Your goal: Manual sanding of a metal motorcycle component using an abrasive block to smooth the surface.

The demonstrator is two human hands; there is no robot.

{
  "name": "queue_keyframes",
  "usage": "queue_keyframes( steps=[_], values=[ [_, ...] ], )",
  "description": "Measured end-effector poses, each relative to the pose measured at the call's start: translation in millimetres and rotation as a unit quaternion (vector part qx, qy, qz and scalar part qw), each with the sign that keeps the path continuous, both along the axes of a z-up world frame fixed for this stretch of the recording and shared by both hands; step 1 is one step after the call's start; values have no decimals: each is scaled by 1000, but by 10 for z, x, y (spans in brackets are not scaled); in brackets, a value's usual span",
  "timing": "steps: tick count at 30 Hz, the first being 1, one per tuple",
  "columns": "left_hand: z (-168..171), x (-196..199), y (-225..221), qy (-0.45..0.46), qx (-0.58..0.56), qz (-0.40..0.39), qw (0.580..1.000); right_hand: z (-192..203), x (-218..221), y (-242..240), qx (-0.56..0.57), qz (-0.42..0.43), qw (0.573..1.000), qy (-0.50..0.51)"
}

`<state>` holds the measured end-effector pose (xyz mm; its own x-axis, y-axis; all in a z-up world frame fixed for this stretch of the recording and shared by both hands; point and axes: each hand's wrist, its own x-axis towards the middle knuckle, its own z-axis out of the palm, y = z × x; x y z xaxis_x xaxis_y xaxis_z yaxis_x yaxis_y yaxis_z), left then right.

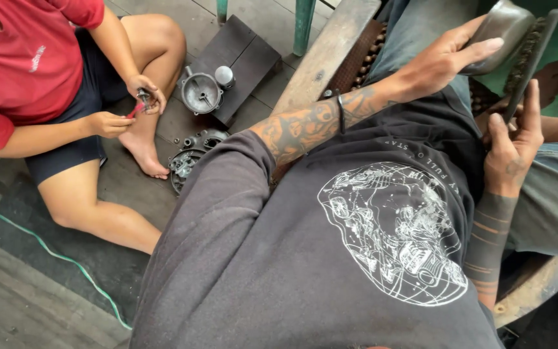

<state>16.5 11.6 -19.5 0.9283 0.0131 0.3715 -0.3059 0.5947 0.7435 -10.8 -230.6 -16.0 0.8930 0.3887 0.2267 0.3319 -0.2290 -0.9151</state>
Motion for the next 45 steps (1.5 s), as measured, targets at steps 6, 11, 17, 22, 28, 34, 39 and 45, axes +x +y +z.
queue_keyframes(
  steps=[6,11,17,22,28,34,39,45],
  values=[
    [199,-144,80,-1,137,64,988,-2,14,20,43,-25,998,39],
    [379,-338,185,76,167,79,980,197,-159,83,55,56,997,6],
    [251,-162,455,167,-77,42,982,203,-40,186,134,-33,989,46],
    [463,-231,581,175,-153,90,968,246,-28,141,225,4,966,128],
    [547,-458,213,298,-154,60,940,416,-203,212,177,45,983,33],
    [807,-689,53,308,-146,44,939,269,-349,219,232,74,963,118],
    [828,-673,9,349,-154,83,921,627,-576,673,91,120,985,79],
    [602,-834,-208,181,-130,-100,970,918,-614,905,57,37,998,18]
  ],
)
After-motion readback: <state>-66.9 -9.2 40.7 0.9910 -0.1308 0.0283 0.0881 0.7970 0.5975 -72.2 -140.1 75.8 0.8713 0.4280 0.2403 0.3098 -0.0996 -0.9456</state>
